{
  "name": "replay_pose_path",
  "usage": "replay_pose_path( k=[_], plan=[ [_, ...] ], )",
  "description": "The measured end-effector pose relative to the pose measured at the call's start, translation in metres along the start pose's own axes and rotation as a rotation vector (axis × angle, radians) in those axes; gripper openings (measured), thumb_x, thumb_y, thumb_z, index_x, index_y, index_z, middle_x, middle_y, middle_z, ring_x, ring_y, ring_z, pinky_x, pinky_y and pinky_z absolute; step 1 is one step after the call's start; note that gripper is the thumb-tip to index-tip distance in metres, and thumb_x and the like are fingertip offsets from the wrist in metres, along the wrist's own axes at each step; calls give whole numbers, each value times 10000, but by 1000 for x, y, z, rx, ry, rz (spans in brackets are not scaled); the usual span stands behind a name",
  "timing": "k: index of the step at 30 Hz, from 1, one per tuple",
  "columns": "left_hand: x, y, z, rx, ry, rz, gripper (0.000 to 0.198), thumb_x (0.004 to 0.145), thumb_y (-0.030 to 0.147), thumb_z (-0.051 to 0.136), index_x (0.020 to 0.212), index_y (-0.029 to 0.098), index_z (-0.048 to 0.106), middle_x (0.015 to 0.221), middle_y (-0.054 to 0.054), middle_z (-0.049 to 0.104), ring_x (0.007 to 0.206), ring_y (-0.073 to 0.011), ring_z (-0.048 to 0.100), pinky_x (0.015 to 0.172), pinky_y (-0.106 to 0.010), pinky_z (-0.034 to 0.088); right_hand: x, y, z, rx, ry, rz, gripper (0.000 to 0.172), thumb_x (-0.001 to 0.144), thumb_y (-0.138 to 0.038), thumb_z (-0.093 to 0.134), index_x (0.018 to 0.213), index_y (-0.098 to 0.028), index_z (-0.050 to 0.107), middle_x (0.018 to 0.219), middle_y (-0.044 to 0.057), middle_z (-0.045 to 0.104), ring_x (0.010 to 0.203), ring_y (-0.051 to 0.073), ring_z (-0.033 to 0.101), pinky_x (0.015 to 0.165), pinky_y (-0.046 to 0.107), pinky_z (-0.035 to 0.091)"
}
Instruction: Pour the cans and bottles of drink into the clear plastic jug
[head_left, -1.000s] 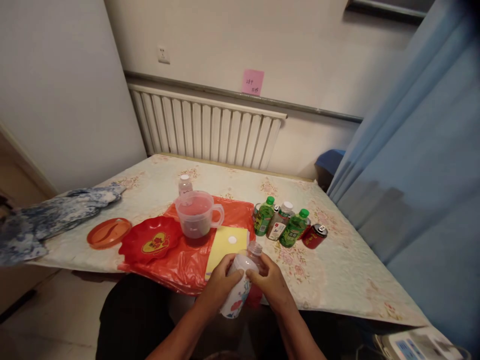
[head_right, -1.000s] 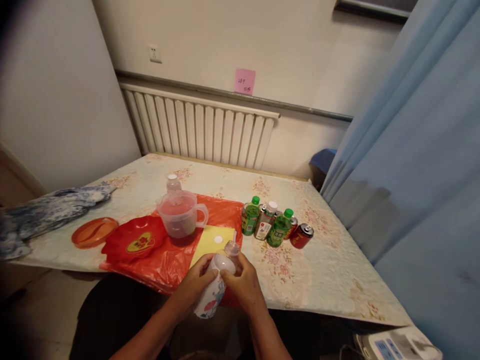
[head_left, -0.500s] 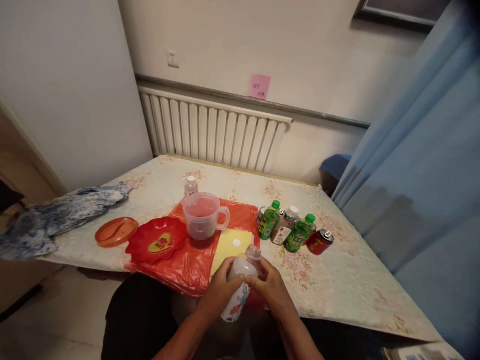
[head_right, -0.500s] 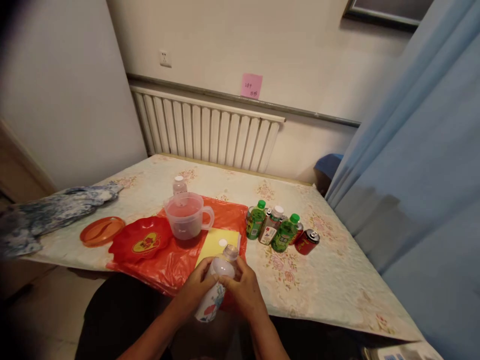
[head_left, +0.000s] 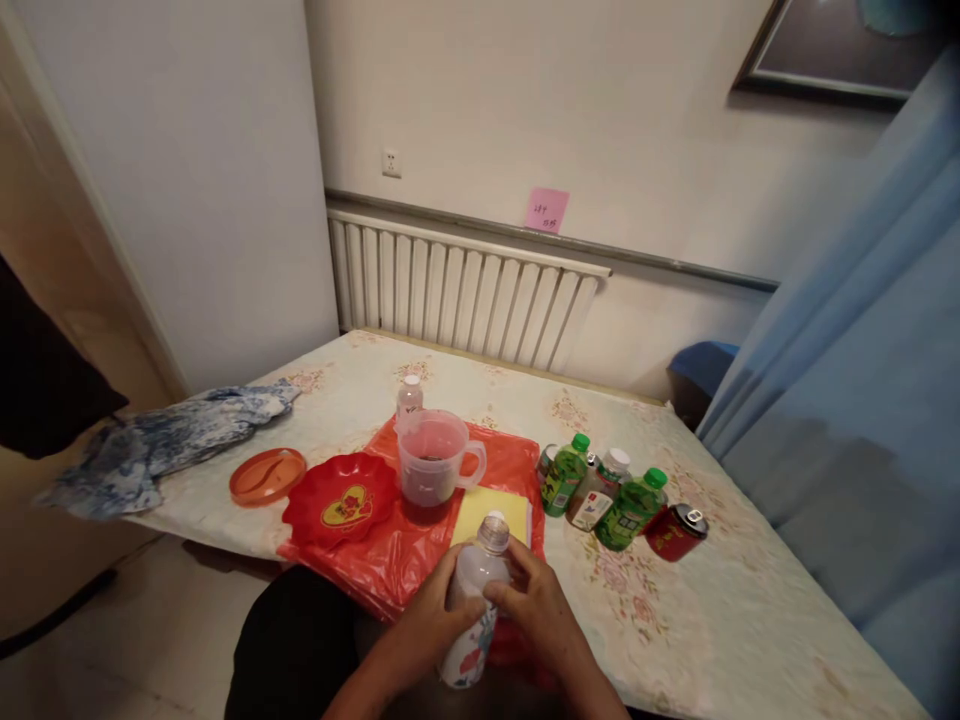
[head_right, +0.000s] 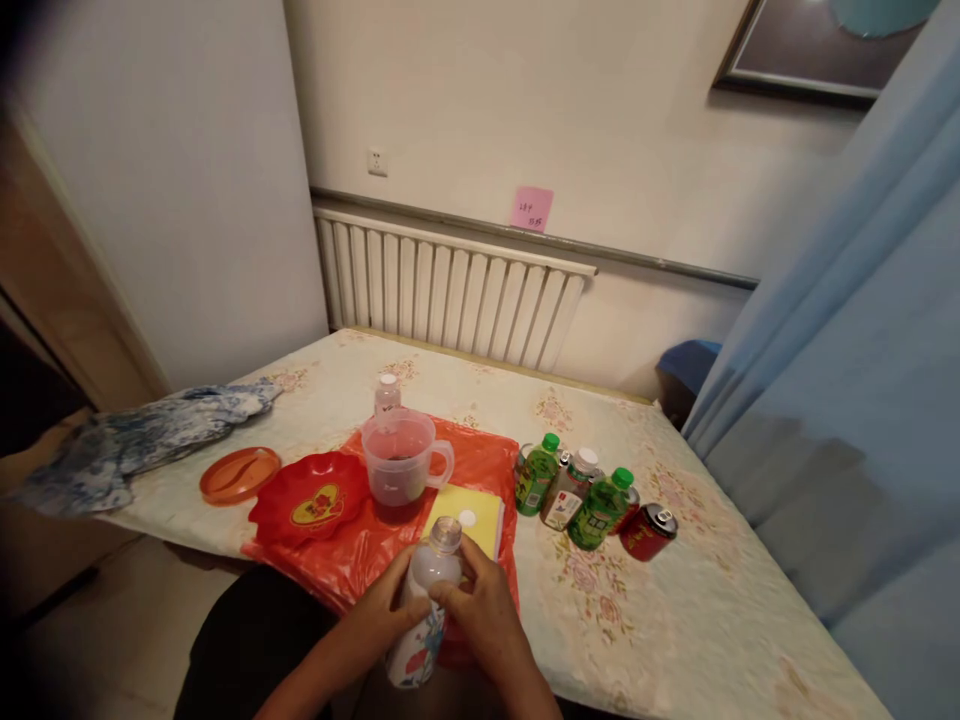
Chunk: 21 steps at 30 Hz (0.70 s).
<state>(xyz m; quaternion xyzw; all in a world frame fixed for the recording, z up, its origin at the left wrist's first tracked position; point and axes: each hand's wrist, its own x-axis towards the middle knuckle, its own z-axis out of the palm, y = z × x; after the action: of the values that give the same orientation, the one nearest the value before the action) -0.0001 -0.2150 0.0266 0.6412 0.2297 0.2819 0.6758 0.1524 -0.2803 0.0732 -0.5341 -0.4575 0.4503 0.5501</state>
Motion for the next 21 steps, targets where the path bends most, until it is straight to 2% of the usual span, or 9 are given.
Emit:
replay_pose_path(
  k=[3,8,13,17,19,21],
  plan=[
    [-5,-2,-8,22,11,-26,744,727,249,690,1389,200,356,1319,-87,567,1177,-267,537,998,-391,425,6,5,10,-19,-39,8,543,656,-55,601,1176,-208,639,1065,13,728,961,237,672,787,300,527],
    [-13,-8,-21,61,108,-83,754,633,111,626,1344,228,402,1278,-45,602,1130,-248,559,983,-385,440,26,19,10,-30,-113,4,526,668,-118,647,1185,-216,644,1114,49,714,992,251,676,828,347,542],
    [-22,-29,-35,17,213,-134,798,596,124,625,1354,212,395,1312,-51,595,1214,-276,530,1046,-386,398,81,27,-12,-127,174,-56,465,651,-319,748,1086,-174,667,1038,120,730,923,273,701,875,419,537],
    [-29,-38,-43,-67,231,-151,811,574,143,630,1345,216,388,1279,-47,625,1219,-289,533,1054,-397,396,131,22,-20,-188,353,-161,508,709,-474,681,1111,-166,636,1045,135,722,969,286,678,889,423,514],
    [-31,-38,-47,-88,241,-154,791,579,147,630,1332,234,406,1269,-32,634,1239,-290,521,1061,-397,390,150,20,-16,-224,363,-200,475,757,-525,621,1076,-174,649,1040,121,718,984,276,655,891,402,495],
    [-33,-37,-50,-109,244,-153,770,579,148,635,1316,238,432,1256,-25,642,1231,-292,530,1051,-393,398,163,21,-8,-233,282,-214,418,794,-566,566,917,-184,684,929,90,727,897,252,652,830,361,497]
  ],
)
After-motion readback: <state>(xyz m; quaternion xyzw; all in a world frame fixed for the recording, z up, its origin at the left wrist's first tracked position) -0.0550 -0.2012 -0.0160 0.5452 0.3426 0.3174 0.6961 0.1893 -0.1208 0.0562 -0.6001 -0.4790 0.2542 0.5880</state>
